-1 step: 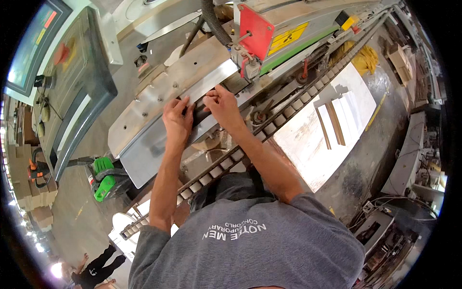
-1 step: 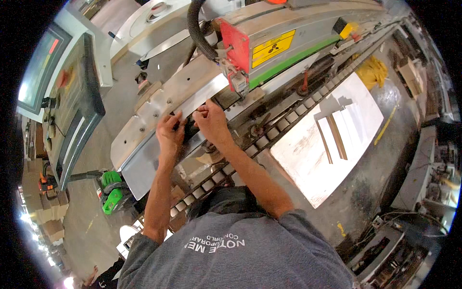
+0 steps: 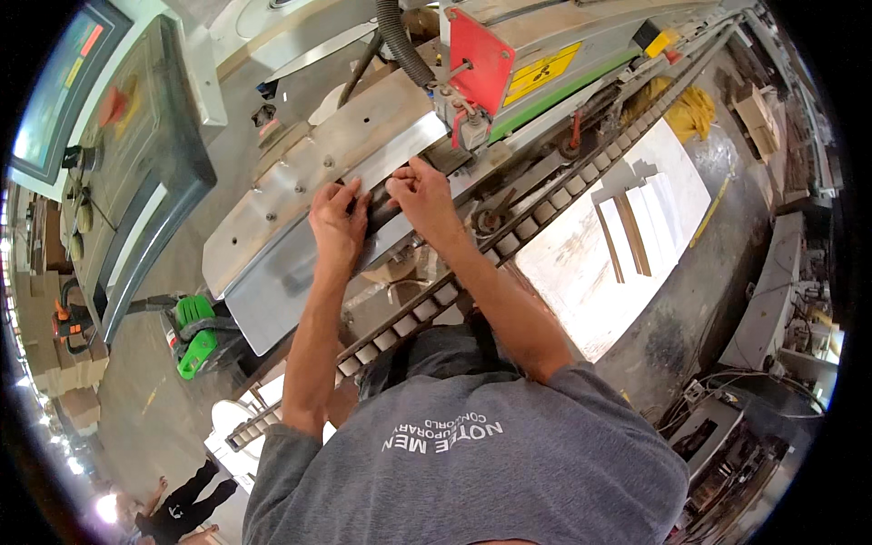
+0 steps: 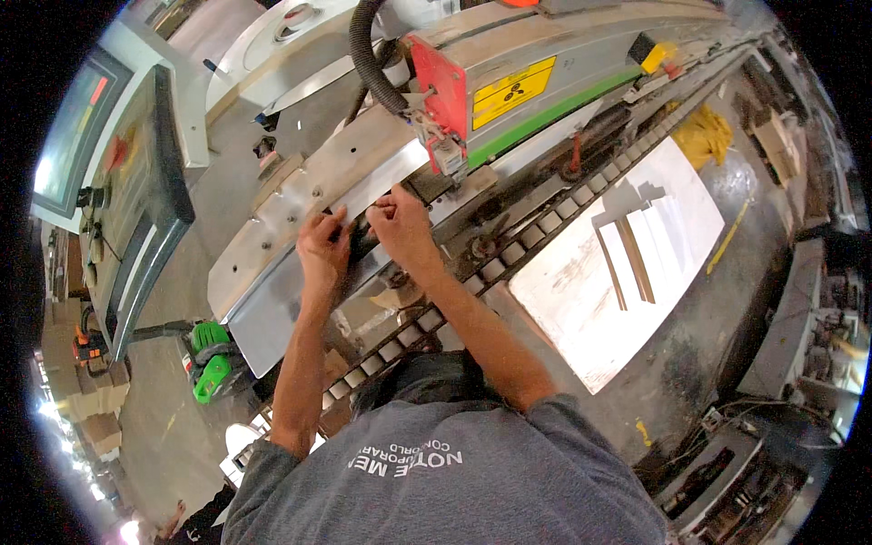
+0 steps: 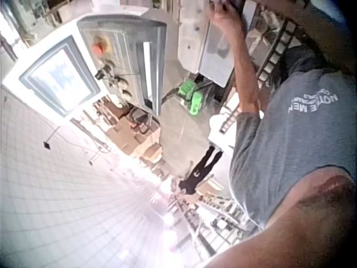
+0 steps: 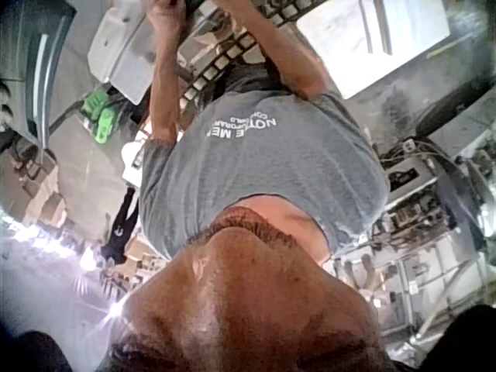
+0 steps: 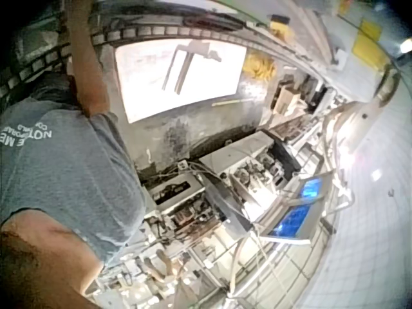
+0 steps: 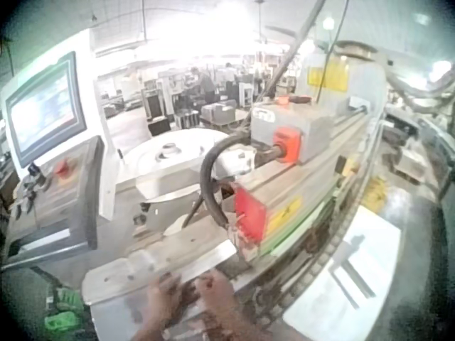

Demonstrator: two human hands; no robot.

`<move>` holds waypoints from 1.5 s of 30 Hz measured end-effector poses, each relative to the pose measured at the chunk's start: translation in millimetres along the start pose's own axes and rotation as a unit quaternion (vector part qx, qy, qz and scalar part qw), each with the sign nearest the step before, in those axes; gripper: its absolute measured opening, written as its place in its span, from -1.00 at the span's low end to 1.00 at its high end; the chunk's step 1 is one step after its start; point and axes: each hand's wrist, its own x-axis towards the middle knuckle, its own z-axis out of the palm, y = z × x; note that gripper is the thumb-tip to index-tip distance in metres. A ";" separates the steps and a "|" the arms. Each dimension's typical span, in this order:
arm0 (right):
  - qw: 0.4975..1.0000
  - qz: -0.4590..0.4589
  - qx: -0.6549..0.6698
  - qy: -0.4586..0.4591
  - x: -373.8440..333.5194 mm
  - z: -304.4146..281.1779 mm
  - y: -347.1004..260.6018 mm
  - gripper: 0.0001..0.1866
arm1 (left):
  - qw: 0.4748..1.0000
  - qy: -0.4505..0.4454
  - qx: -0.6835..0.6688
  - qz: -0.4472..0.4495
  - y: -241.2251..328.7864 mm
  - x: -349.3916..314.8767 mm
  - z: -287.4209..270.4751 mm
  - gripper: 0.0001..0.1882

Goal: The person picks up several white rectangular wood panels, carries them to a large edge-banding machine, and feeds them into the machine one at a time before returning to the stack to pick up more panels.

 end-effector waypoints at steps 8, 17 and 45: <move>0.991 -0.087 -0.097 -0.031 -30.7 -61.5 -50.2 -0.75 | 0.997 -0.024 0.015 0.066 32.2 39.2 57.7 -0.75; 0.936 -0.090 -0.236 0.247 -149.7 -197.8 -2.9 -0.63 | 0.997 -0.057 -0.028 -0.047 71.6 30.1 54.2 -0.74; 0.689 0.178 -0.647 0.273 -147.3 -342.7 81.9 -0.42 | 0.989 -0.095 -0.110 -0.030 84.0 -78.9 10.1 -0.83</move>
